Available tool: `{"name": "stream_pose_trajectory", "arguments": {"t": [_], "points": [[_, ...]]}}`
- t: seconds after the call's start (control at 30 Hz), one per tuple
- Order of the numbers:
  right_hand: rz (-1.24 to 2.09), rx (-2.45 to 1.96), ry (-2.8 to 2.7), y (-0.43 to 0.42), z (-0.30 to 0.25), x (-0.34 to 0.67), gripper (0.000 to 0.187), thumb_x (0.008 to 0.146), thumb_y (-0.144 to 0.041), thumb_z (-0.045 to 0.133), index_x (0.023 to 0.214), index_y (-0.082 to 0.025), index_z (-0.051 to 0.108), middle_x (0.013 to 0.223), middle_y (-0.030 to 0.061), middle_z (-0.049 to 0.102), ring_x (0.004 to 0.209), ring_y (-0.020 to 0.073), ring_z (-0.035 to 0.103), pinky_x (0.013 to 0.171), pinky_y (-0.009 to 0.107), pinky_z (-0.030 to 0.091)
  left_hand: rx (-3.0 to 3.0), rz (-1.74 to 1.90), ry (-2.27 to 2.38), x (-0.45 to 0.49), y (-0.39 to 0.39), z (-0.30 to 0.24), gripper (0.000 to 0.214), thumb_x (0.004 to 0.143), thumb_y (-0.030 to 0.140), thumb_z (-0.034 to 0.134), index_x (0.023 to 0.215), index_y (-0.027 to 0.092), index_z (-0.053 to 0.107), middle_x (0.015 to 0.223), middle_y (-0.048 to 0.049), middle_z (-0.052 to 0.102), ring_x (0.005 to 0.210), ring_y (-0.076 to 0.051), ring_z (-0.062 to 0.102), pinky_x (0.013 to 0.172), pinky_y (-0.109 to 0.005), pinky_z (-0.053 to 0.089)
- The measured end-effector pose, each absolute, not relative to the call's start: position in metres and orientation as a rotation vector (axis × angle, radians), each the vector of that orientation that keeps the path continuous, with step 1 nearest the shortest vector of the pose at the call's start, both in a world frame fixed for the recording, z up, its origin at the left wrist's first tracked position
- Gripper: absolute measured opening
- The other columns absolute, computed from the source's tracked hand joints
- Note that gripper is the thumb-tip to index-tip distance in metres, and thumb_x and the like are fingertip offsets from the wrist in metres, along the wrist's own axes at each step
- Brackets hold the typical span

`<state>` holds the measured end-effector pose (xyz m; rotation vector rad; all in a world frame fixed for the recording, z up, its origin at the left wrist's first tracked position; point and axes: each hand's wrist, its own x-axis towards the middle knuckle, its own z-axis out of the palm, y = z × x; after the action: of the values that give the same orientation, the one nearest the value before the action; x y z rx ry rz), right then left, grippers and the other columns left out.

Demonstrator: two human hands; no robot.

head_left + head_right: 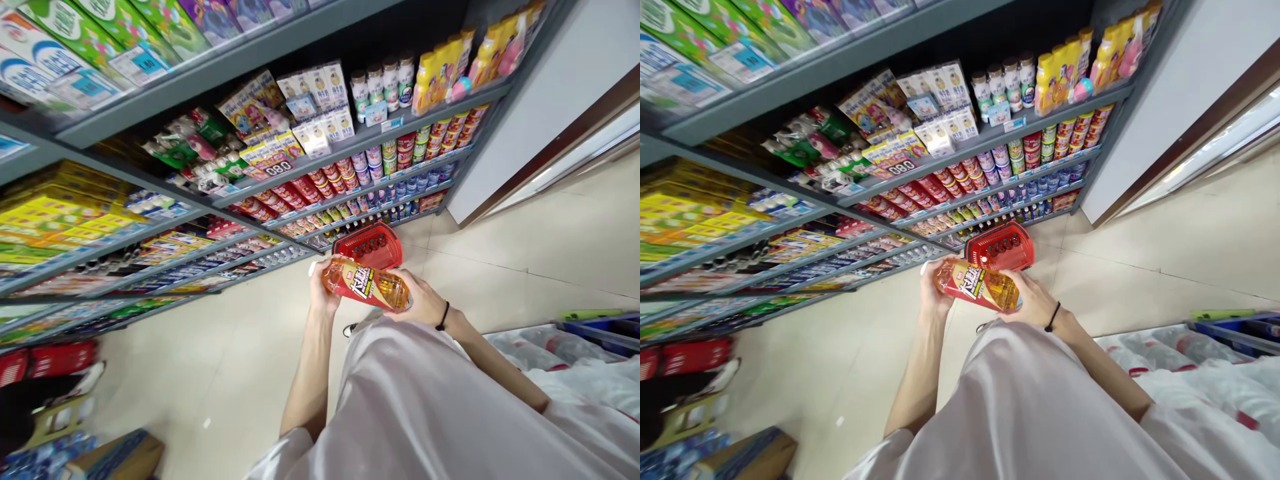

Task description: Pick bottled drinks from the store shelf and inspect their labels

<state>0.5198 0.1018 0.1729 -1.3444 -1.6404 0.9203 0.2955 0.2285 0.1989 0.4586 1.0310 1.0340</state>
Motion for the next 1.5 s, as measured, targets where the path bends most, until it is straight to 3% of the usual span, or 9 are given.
{"name": "stream_pose_trajectory", "arguments": {"t": [0.17,0.3,0.4,0.63,0.83,1.0,1.13,1.33,1.5], "points": [[1.402,-0.993,-0.992,0.117,0.142,0.520,0.061,0.087,-0.062,0.076,0.134,-0.024,0.067,0.138,0.0125,0.065,0.126,0.0302,0.064,0.104,0.043,0.055,0.417,1.170,1.055,0.293,0.232,0.202,0.022,0.062,0.035,0.077,0.076,0.019,0.074,0.086,-0.0033,0.077,0.081,-0.018,0.073,0.078,-0.029,0.058],[1.956,-0.773,-0.601,0.130,0.115,0.500,0.074,0.092,-0.082,0.054,0.129,-0.019,0.066,0.119,0.0172,0.074,0.091,0.0288,0.075,0.060,0.034,0.058,0.470,1.238,1.084,0.277,0.235,0.201,0.020,0.065,0.036,0.078,0.077,0.021,0.075,0.088,-0.0026,0.077,0.088,-0.020,0.074,0.083,-0.032,0.059],[2.119,-0.689,-0.555,0.141,0.106,0.479,0.073,0.086,-0.079,0.067,0.120,-0.015,0.068,0.106,0.0173,0.078,0.084,0.0272,0.076,0.060,0.031,0.058,0.519,1.248,1.054,0.256,0.237,0.195,0.019,0.068,0.037,0.078,0.079,0.021,0.077,0.090,-0.0032,0.077,0.094,-0.022,0.075,0.087,-0.035,0.059],[1.831,-0.888,-0.703,0.166,0.105,0.433,0.067,0.081,-0.058,0.086,0.131,-0.020,0.063,0.114,0.0126,0.076,0.074,0.0198,0.074,0.061,0.031,0.061,0.517,1.164,0.989,0.187,0.260,0.163,0.038,0.080,0.046,0.077,0.107,0.020,0.080,0.123,-0.0107,0.076,0.121,-0.029,0.069,0.102,-0.038,0.055],[1.480,-1.261,-0.970,0.183,0.104,0.383,0.092,0.070,-0.035,0.092,0.151,-0.025,0.049,0.143,0.0134,0.064,0.130,0.0299,0.065,0.096,0.039,0.062,0.377,0.996,1.044,0.144,0.299,0.108,0.058,0.084,0.066,0.073,0.120,0.020,0.075,0.128,-0.0120,0.074,0.124,-0.031,0.068,0.104,-0.043,0.054],[1.401,-1.296,-1.003,0.192,0.098,0.346,0.086,0.071,-0.031,0.089,0.149,-0.024,0.053,0.150,0.0127,0.058,0.129,0.0298,0.063,0.105,0.044,0.058,0.505,0.785,1.158,0.108,0.327,0.077,0.069,0.075,0.075,0.077,0.111,0.017,0.078,0.111,-0.0118,0.079,0.102,-0.027,0.076,0.087,-0.034,0.058],[1.565,-1.159,-0.533,0.200,0.077,0.324,0.079,0.071,-0.040,0.091,0.140,-0.023,0.056,0.132,0.0123,0.068,0.113,0.0279,0.070,0.097,0.044,0.061,0.536,0.723,1.194,0.092,0.355,0.060,0.067,0.070,0.075,0.078,0.104,0.018,0.080,0.103,-0.0090,0.080,0.095,-0.024,0.076,0.083,-0.031,0.058],[1.605,-1.194,0.161,0.230,0.004,0.300,0.040,0.088,-0.051,0.069,0.115,-0.023,0.062,0.100,0.0083,0.074,0.087,0.0246,0.072,0.070,0.039,0.064,0.937,0.535,1.209,0.092,0.393,0.024,0.068,0.074,0.077,0.074,0.105,0.017,0.081,0.115,-0.0141,0.078,0.100,-0.025,0.074,0.082,-0.032,0.059],[1.520,-1.258,0.421,0.253,-0.079,0.300,0.032,0.092,-0.039,0.046,0.113,-0.020,0.060,0.085,0.0072,0.073,0.080,0.0254,0.071,0.072,0.042,0.063,1.164,0.241,1.169,0.101,0.424,-0.026,0.047,0.058,0.043,0.098,0.091,0.013,0.084,0.092,-0.0094,0.079,0.085,-0.023,0.072,0.080,-0.031,0.056]]}}
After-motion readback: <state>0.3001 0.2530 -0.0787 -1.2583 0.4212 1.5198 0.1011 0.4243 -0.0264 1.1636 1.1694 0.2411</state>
